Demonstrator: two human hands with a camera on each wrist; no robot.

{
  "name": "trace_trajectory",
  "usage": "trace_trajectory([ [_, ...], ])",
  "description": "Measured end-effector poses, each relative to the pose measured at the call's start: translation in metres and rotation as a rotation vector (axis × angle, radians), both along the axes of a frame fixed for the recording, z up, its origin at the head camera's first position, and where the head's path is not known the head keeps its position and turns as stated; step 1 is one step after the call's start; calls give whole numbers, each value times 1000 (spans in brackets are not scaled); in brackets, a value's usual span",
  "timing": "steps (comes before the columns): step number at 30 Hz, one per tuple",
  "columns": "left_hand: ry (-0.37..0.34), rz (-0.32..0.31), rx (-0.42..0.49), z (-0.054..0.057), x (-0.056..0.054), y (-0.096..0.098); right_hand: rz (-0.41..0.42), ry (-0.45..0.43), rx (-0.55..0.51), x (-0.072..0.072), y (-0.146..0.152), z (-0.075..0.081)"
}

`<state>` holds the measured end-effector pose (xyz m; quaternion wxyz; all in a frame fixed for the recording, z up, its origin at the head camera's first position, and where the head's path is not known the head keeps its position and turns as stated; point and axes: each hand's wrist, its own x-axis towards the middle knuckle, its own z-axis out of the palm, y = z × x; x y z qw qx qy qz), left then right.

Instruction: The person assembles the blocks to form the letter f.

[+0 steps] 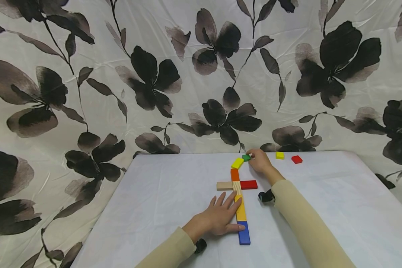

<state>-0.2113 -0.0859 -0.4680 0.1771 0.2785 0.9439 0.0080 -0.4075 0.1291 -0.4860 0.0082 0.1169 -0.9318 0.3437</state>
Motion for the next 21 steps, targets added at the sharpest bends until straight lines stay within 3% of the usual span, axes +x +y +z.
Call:
trace_trajectory([
  [21,2,2,1,2,1,0,33,-29,19,7,6,6],
])
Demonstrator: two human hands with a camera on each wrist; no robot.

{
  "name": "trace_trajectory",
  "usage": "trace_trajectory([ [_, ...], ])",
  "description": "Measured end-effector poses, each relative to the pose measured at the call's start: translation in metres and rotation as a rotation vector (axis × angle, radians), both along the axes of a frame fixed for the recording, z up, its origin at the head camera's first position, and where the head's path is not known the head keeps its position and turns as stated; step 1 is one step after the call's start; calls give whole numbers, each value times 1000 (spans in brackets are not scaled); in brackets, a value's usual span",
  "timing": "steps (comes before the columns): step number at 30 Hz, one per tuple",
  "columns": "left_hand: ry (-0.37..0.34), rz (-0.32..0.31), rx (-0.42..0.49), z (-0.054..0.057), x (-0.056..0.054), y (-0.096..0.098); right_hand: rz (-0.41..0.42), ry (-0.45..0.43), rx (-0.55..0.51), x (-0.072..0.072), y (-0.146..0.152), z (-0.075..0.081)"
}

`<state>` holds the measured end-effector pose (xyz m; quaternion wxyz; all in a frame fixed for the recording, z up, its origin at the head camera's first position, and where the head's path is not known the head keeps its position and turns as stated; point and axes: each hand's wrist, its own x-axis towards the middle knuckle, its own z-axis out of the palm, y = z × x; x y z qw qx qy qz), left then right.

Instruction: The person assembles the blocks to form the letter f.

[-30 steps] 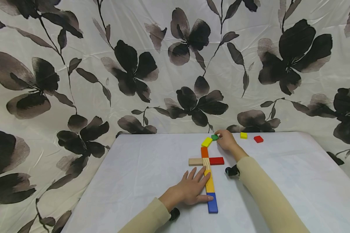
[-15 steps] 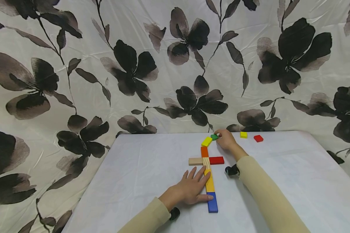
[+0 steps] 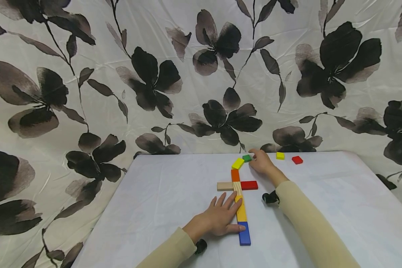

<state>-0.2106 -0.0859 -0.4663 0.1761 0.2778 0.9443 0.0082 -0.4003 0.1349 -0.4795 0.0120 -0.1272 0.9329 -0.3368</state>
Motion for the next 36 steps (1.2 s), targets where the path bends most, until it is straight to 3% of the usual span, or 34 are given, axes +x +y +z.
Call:
trace_trajectory([
  [36,-1,-4,-1,-1,0,0,46,44,28,41,59,4],
])
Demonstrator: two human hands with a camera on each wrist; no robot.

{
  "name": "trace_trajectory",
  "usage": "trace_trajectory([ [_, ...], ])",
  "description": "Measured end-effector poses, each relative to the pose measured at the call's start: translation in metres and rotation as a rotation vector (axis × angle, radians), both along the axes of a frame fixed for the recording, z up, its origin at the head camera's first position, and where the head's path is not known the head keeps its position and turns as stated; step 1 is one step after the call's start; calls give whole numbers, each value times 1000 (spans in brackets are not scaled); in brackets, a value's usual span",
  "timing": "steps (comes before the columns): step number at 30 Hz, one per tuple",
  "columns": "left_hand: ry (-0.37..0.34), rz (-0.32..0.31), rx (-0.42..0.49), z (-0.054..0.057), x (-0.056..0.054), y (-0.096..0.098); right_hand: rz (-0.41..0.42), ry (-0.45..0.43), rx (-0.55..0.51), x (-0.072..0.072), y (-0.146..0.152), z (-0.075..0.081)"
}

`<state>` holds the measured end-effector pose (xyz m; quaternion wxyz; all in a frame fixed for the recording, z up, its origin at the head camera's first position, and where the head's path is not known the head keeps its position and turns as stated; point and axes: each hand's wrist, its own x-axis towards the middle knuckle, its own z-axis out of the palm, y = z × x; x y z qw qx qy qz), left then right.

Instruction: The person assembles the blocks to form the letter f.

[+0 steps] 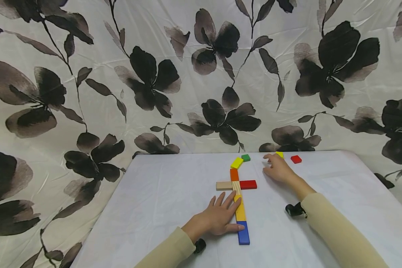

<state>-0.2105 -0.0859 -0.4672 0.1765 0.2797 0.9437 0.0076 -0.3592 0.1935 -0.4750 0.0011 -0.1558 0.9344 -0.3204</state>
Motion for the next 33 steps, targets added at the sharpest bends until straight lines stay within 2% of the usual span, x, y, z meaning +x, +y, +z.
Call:
trace_trajectory([
  [4,3,-3,-2,0,0,0,-19,26,-2,4,9,0],
  [12,0,-3,-7,0,-1,-1,-125,53,5,5,25,-3],
  [20,-3,0,-6,0,-1,0,-227,-3,19,-8,30,-8],
  [26,-9,-1,-1,0,3,0,-246,-40,13,-16,30,-12],
  [33,-2,3,2,3,3,-1,-251,-63,49,-27,27,-7],
])
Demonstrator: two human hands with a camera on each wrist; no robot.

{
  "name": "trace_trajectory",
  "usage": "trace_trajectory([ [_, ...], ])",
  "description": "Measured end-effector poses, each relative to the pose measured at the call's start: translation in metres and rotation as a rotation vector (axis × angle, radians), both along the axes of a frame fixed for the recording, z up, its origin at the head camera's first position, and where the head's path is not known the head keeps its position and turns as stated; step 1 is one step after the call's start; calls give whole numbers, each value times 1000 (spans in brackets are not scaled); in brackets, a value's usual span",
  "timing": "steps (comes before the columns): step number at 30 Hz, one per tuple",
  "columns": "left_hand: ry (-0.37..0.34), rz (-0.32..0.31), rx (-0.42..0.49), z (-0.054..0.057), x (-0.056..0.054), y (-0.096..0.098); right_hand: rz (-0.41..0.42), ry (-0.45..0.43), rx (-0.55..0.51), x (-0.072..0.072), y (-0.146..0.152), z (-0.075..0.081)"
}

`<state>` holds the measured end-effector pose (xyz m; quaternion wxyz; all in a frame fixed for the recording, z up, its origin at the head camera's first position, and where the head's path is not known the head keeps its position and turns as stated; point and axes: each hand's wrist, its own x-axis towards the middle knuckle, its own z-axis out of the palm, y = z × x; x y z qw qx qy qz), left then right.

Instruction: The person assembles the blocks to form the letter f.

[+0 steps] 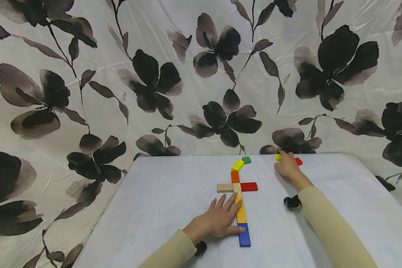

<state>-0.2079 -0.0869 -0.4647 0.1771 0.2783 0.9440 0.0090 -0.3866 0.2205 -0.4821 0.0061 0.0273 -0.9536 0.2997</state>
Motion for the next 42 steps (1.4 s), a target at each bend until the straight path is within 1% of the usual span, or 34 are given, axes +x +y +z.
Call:
trace_trajectory([
  [5,10,0,-5,0,-3,0,10,-16,21,-5,0,4],
  [7,4,-4,-5,0,-4,0,11,-18,24,-6,1,5],
  [13,2,-9,4,0,-3,0,-7,-15,-12,-5,2,5],
  [18,15,-6,1,2,-1,0,9,23,-20,-5,3,3],
  [23,5,-2,6,4,-1,0,29,51,-36,-3,4,2],
  [29,4,1,6,1,-1,0,62,75,-52,-2,5,-2],
  [36,-6,-7,12,0,0,0,94,90,-101,2,-5,-2],
  [42,1,-6,3,0,-1,0,122,75,-126,-4,-20,-2],
])
